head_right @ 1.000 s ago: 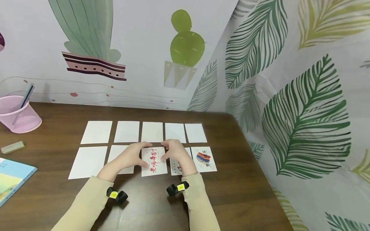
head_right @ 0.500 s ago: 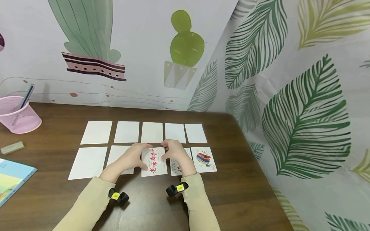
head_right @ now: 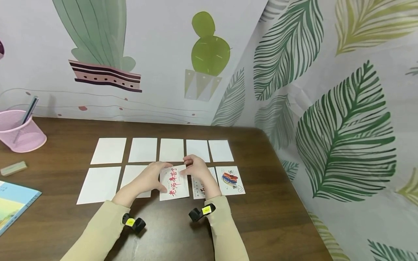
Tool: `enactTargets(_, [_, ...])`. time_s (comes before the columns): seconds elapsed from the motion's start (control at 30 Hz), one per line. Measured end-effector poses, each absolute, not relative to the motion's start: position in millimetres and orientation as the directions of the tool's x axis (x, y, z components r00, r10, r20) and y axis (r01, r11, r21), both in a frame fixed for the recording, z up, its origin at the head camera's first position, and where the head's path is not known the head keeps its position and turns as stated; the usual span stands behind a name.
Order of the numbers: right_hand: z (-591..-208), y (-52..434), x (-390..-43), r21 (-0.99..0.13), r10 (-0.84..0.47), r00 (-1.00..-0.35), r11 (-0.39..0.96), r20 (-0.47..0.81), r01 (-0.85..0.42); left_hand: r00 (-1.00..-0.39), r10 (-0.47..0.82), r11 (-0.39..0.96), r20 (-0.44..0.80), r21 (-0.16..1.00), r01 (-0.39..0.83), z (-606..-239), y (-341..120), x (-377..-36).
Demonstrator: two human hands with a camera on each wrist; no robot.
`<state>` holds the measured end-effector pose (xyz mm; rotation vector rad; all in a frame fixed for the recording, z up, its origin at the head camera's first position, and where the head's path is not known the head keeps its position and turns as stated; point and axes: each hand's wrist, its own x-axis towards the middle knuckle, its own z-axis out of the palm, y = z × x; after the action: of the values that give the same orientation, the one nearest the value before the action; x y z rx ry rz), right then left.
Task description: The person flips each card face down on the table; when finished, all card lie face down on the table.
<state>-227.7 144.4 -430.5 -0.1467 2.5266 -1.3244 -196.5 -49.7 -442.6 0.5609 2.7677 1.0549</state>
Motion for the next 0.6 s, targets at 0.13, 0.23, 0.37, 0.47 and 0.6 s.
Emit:
enactTargets(0.13, [-431.8, 147.3, -228.4, -0.895, -0.202, -0.94, 0.41, -0.275, 0.174, -0.92, 0.392, 0.687, 0.009, 0.663, 0.299, -441.3, -51.0, -196.4])
enactTargets(0.23, [-432.9, 149.7, -230.2, -0.91, -0.239, -0.908, 0.324, -0.344, 0.259, -0.918, 0.396, 0.685, 0.004, 0.665, 0.298, -440.6, -52.3, -196.3])
enactTargets(0.37, [-435.0, 152.8, -232.2, -0.9, -0.337, -0.847, 0.299, -0.411, 0.317, -0.918, 0.396, 0.678, -0.001, 0.674, 0.292, -441.3, -53.8, -196.6])
enactTargets(0.47, [-437.5, 153.9, -233.1, -0.886, -0.394, -0.803, 0.321, -0.447, 0.335, -0.918, 0.398, 0.673, 0.001, 0.679, 0.292, -442.2, -54.4, -197.0])
enactTargets(0.6, [-440.1, 152.9, -232.9, -0.869, -0.416, -0.774, 0.354, -0.478, 0.347, -0.916, 0.4, 0.67, 0.001, 0.682, 0.294, -443.3, -54.3, -197.7])
